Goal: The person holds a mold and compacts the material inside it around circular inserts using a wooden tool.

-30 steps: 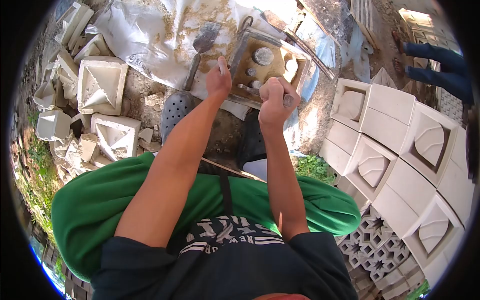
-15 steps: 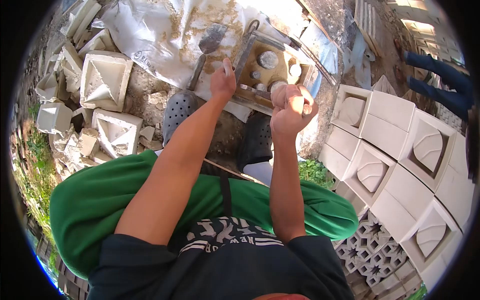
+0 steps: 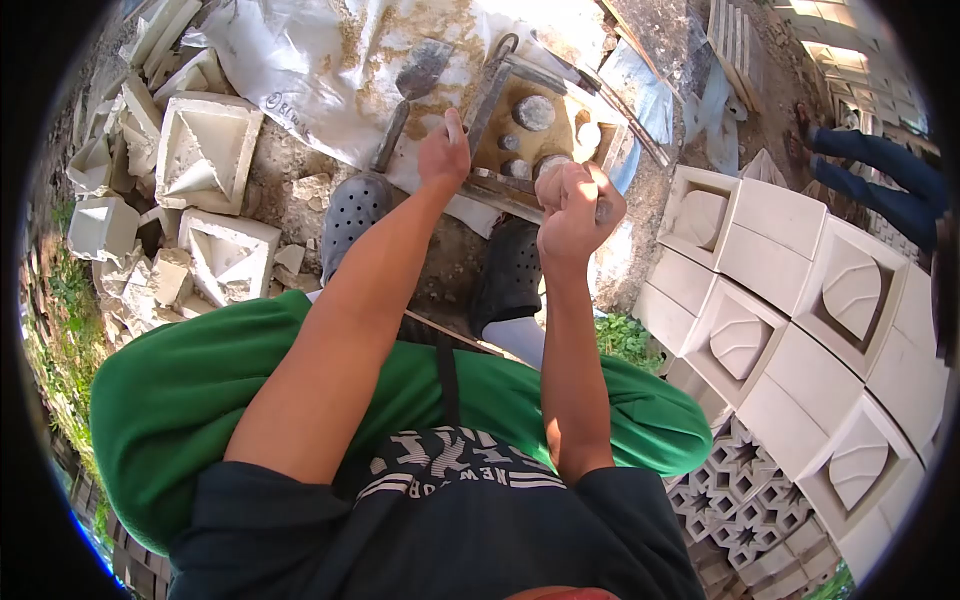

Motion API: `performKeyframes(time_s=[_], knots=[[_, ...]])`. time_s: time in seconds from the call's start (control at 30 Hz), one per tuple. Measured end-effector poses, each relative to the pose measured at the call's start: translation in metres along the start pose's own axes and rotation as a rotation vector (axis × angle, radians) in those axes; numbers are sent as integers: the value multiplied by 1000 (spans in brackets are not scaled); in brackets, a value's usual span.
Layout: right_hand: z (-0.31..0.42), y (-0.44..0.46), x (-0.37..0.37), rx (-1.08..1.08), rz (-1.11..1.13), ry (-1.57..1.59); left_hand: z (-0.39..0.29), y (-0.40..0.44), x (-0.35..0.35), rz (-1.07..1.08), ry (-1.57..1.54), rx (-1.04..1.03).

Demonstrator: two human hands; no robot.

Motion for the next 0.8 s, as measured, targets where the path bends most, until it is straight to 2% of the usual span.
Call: performKeyframes(time_s=[0.03, 0.1, 0.17, 0.23, 0.3, 0.37, 0.43, 0.5, 0.57, 0.6, 0.63, 0.7, 0.73, 0.8], knots=[[1, 1, 3, -23, -9, 120, -2, 3, 0, -5, -2, -2], [-8, -4, 4, -22, -24, 151, -1, 0, 1, -1, 28, 8], [-18, -3, -5, 17, 35, -146, -4, -5, 2, 21, 20, 7], [-9, -2, -3, -45, 41, -163, -4, -5, 3, 24, 11, 8], [0, 0, 1, -47, -16, 114, -8, -2, 6, -33, -11, -22], [-8, -4, 1, -50, 20, 113, -8, -2, 7, -18, -5, -15], [-13, -2, -8, -21, 83, -127, -8, -5, 3, 8, -3, -17], [-5, -3, -3, -41, 49, -117, -5, -1, 3, 4, -9, -3], [-6, -4, 3, -78, 33, 109, -7, 0, 4, -8, 6, -7], [-13, -5, 4, -21, -10, -76, -8, -2, 5, -10, 26, -6], [-15, -2, 9, -20, -24, -78, -9, -5, 5, 2, 31, -11], [-10, 4, -4, -30, 98, -167, -9, -5, 4, 14, -11, -18], [1, 6, 3, -76, 10, -74, -4, -6, 2, 19, -3, -21], [14, 8, 18, -50, -5, 91, -1, 1, 0, -11, -39, -29]])
Point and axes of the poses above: each hand's wrist, its own y-axis towards the middle knuckle, its own x-axis out of the back of the hand, z = x × y, the point moved 9 cm from there along y, towards the middle knuckle, and after that the axes turned 13 degrees about -z, right-handed, at the moved point
